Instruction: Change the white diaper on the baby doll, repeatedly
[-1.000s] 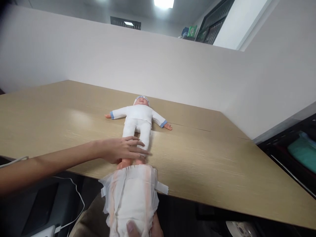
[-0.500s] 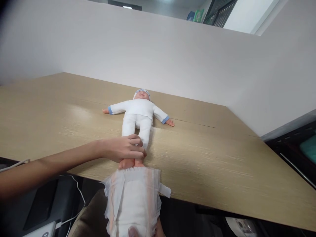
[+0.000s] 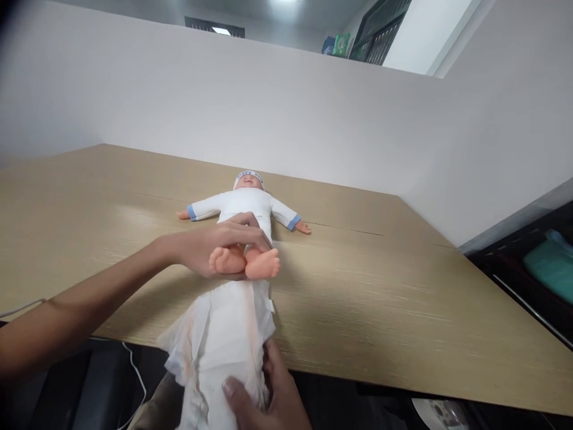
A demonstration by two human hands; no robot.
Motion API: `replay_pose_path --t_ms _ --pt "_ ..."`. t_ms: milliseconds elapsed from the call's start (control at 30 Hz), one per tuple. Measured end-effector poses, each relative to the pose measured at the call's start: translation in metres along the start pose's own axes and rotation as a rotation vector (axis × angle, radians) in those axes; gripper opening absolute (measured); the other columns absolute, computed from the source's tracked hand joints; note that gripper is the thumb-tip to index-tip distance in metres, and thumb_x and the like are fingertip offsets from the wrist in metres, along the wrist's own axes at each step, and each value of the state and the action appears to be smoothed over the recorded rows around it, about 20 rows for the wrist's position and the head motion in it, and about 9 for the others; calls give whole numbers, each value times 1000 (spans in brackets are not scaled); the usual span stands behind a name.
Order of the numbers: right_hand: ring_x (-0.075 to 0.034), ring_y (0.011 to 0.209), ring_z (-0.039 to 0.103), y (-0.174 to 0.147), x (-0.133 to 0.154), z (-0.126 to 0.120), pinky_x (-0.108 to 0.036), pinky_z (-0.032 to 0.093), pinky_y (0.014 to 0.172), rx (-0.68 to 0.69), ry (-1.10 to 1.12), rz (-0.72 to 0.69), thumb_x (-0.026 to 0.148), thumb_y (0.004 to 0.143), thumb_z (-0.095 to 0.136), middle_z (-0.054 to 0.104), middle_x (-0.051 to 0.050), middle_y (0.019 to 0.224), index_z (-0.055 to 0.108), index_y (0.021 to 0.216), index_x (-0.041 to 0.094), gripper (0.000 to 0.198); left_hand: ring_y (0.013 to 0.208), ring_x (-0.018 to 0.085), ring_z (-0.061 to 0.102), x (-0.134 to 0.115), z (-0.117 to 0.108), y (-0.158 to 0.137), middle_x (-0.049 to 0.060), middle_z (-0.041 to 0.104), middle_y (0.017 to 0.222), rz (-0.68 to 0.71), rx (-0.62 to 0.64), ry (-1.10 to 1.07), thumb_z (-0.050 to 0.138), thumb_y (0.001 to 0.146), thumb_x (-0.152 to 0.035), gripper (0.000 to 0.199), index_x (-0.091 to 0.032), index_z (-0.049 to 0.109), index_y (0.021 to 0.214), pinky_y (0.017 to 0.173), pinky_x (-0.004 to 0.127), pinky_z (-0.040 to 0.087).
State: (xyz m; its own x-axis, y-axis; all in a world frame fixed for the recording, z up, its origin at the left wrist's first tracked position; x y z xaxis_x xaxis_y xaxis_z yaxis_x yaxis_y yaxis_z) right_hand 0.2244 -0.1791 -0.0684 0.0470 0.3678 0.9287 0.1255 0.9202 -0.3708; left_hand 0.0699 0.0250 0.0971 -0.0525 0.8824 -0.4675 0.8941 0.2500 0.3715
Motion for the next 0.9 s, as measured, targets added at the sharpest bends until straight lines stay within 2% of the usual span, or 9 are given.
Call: replay_pose_path --t_ms 100,200,333,433,500,633,800,833,900 --pt "-36 141 66 30 21 6 -50 52 120 107 47 -43 68 79 90 69 -17 152 59 151 24 91 112 28 60 5 -13 7 6 67 111 -72 -18 -46 83 88 -42 38 -25 73 120 95 39 52" --pt "-34 146 61 48 34 13 -50 50 123 197 95 -96 67 84 88 62 -14 160 55 151 29 83 107 26 63 9 -24 11 6 65 112 -89 -43 -50 86 85 -47 41 -27 74 118 95 38 51" --pt "-33 159 49 42 32 14 -51 42 130 175 116 -114 60 87 88 48 -13 173 41 163 33 94 108 26 63 12 -41 13 6 70 112 -62 -106 -34 84 89 -49 37 -26 74 116 97 40 50" --pt "-33 163 43 36 24 11 -53 38 132 140 94 -123 57 86 89 43 -15 176 33 169 33 103 109 27 63 14 -53 13 5 73 109 -16 -166 -56 83 90 -46 31 -26 74 111 99 43 49" --pt "-33 161 45 41 22 9 -53 40 132 128 104 -129 59 85 90 45 -15 175 37 167 33 102 110 27 64 16 -59 14 6 74 107 19 -193 -89 83 90 -44 27 -26 74 108 99 44 50" --pt "-34 149 60 70 36 2 -55 49 125 72 175 -164 62 79 93 62 -16 161 53 155 31 91 109 26 67 17 -65 16 7 75 110 36 -221 -145 84 89 -38 24 -24 74 106 95 42 53" --pt "-32 138 70 105 73 -8 -48 61 112 -4 191 -178 54 87 86 77 -9 140 70 128 29 50 108 24 71 14 -69 19 9 78 118 70 -176 -228 85 89 -30 26 -23 76 112 92 38 56" --pt "-32 135 72 111 79 -11 -47 63 110 -26 181 -188 53 87 84 79 -9 136 71 126 29 48 107 23 72 15 -70 20 8 78 117 68 -173 -229 86 88 -29 27 -23 76 112 91 38 56" --pt "-33 127 75 124 87 -21 -47 65 105 -117 143 -209 53 83 86 81 -8 129 71 128 26 54 104 24 72 16 -72 19 8 79 114 60 -172 -222 86 87 -30 28 -24 77 113 88 38 57"
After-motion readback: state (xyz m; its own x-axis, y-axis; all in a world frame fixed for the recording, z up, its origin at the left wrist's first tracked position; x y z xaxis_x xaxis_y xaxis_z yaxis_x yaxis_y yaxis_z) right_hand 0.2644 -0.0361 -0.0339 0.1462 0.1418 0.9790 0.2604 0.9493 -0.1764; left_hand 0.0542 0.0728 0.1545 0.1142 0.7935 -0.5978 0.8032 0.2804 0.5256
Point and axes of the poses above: each hand's wrist, its own y-axis towards the middle knuckle, its own z-axis out of the palm, x = y × z, the point moved 4 cm from there along y, towards the middle knuckle
